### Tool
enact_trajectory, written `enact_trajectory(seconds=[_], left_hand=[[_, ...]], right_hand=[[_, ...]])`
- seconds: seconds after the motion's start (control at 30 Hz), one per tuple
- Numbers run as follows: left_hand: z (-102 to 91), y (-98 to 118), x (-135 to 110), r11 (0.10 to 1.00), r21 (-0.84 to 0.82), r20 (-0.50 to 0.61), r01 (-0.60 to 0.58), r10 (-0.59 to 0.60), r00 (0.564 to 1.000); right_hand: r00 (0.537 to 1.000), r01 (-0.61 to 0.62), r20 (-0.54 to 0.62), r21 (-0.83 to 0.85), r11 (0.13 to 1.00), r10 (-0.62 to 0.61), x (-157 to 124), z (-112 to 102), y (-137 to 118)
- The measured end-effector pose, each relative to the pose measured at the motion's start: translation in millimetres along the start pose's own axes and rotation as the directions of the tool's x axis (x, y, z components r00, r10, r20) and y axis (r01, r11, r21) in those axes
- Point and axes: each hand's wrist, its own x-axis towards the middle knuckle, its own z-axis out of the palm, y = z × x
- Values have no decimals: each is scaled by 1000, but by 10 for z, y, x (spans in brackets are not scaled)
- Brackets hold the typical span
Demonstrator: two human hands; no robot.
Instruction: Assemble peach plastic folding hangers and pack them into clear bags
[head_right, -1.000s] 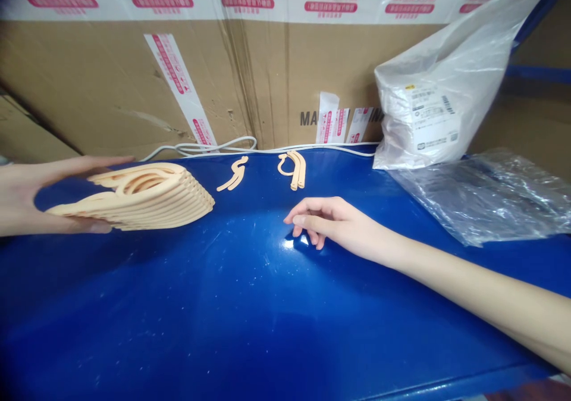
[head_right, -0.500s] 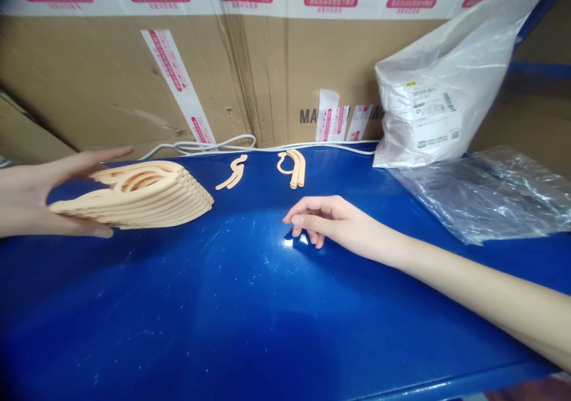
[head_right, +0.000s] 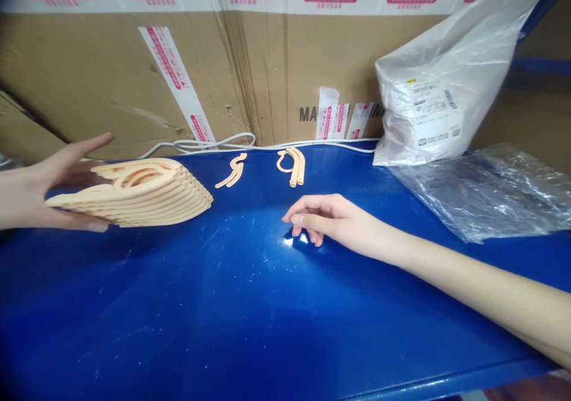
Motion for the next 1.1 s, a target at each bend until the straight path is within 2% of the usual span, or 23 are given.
enact_trajectory(seconds=[0.1, 0.2, 0.4, 0.6, 0.77, 1.1], left_hand=[[7, -157, 46, 998, -68, 95, 13, -6, 995], [15, -216, 79, 999, -46, 148, 10, -3, 989], [44, -171, 81, 998, -52, 142, 42, -34, 989], [64, -218, 87, 999, -39, 96, 29, -25, 995], [48, -248, 114, 999, -34, 125, 24, -19, 992], [42, 53, 39, 994, -89, 86, 58, -51, 995]], right_hand=[[1000, 3, 5, 4, 1000, -3, -8, -12, 8], [1000, 3, 10, 11, 1000, -3, -20, -22, 23], [1000, 10, 19, 10, 1000, -10, -25, -24, 40], [1000, -2, 23, 3, 1000, 1, -15, -17, 26], [1000, 7, 22, 2, 1000, -7, -13, -15, 44], [1000, -1, 23, -3, 1000, 1, -24, -16, 43]])
